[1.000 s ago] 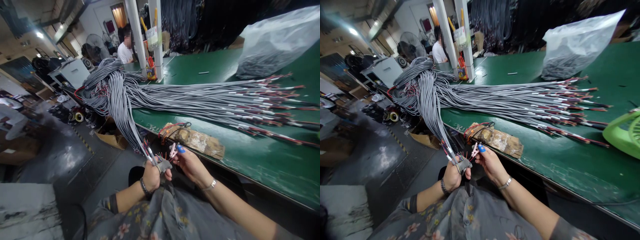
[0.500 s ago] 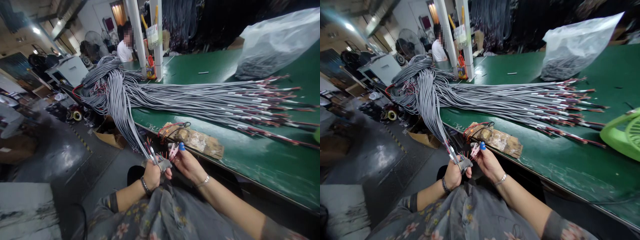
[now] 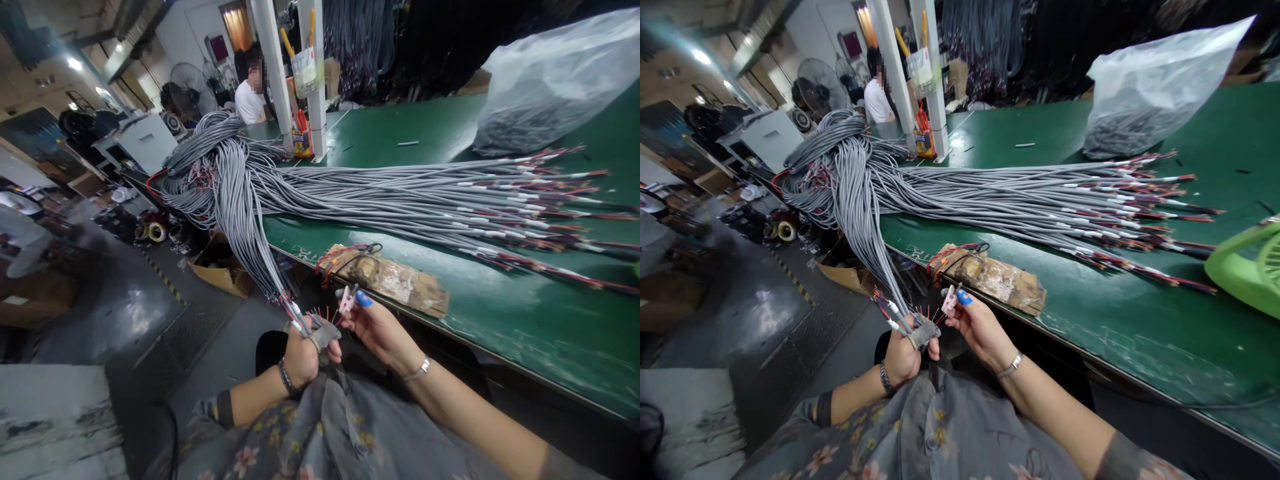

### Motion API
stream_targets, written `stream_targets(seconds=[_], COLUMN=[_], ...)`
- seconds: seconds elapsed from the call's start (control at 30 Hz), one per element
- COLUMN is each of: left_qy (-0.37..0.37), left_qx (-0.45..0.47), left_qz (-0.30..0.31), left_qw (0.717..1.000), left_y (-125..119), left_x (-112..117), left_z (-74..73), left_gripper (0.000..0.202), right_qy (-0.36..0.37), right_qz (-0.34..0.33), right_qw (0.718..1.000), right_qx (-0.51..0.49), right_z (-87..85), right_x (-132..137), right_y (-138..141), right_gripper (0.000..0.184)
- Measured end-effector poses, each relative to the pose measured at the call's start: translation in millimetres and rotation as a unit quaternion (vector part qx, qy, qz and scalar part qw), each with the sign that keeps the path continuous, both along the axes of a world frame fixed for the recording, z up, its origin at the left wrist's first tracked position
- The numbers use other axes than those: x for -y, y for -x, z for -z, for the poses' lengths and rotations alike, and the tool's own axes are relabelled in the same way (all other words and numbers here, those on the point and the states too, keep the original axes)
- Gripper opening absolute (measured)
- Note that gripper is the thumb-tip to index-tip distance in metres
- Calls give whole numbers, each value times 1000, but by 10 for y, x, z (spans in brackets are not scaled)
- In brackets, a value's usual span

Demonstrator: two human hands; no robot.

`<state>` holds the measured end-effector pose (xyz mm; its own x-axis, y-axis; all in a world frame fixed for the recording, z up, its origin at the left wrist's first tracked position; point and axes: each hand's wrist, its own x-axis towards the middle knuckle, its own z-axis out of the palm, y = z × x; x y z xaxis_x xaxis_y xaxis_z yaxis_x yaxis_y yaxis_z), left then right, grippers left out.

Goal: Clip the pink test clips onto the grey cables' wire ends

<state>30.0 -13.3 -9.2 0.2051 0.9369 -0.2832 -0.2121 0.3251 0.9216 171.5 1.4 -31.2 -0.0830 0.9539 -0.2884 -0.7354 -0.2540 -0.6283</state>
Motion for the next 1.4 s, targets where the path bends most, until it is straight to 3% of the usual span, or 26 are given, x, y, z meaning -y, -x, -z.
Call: stream_targets(seconds=[0.23,0.47,0.7,0.93,1.1,1.23,1.4], left_qy=[4,10,2,-10,-28,-47,-57], left_qx=[6,5,-10,-30,-33,-59,-90], left_qz=[-32,-38,-34,-14,-2,24,82], left_qw=[999,999,999,999,999,997,991], left_y=[-97,-114,-110,-90,-34,24,54], left_x=[-43,-62,-63,-49,-14,9,5], left_z=[-34,-9,8,57,97,80,5], left_gripper=[39,37,36,38,40,43,43], right_qy=[3,-68,-24,-3,-23,-72,-68], right_qz=[-7,-17,-3,2,-85,-129,-132], right_qw=[1000,994,1000,1000,996,989,985], right_qx=[9,88,4,-16,-14,31,90], right_z=[12,108,147,143,65,-6,-49], right_x=[-5,-20,-96,-95,52,222,277], right_y=[-24,-21,10,30,-1,34,103], right_gripper=[31,48,42,42,54,41,32])
